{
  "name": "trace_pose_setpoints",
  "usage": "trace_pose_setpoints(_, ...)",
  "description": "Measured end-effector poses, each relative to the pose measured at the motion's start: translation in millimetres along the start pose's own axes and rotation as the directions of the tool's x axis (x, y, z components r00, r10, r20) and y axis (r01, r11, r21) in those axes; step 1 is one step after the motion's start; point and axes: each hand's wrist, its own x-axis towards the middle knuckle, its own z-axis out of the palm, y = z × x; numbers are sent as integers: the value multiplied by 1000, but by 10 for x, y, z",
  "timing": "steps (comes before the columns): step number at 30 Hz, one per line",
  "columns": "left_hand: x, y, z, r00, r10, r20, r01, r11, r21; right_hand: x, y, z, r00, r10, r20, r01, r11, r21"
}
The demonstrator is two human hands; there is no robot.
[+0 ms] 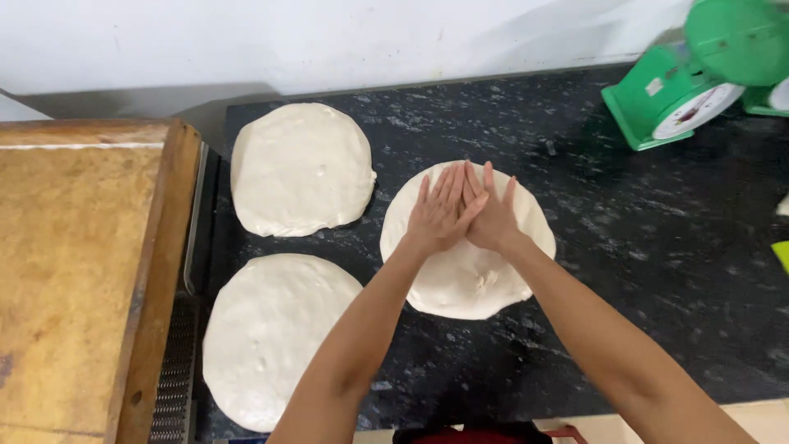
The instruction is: The recorder prepares, divides, and shapes dough portions on a bakery countertop using a bench scraper and scales.
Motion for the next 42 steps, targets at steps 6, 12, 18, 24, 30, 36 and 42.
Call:
trace_pose_setpoints(6, 336, -279, 56, 996, -49, 73, 57, 991, -118, 301, 25, 30, 983, 79, -164, -48, 982, 184)
trace_pose_setpoints(12, 619, -647, 258, 988, -1, 158, 19, 993, -115, 510, 164, -246, 982, 146, 120, -177, 934, 311)
trace_pose_setpoints(18, 161, -803, 298, 992, 43, 117, -35, 997, -69, 655, -45, 123, 999, -36, -34, 45, 958, 284)
trace_pose_setpoints(24, 335, -819, -231, 991, -124, 39, 121, 990, 76, 891, -83, -51, 994, -40, -102, 64, 970, 236)
trace_pose_setpoints(30, 151, -770, -248, 986, -110, 122, 104, 993, 54, 913, -18, -388, 985, -35, 167, -22, 944, 330)
trace_pose_setpoints(36, -758, -442, -73, 971, -237, 12, 234, 963, 131, 443, -649, 4, 983, -97, -155, 127, 971, 202)
trace_pose_setpoints(42, -828, -593, -453, 959, -281, 23, 280, 959, 36, 506, -906, -298, 981, -37, -189, 84, 965, 248)
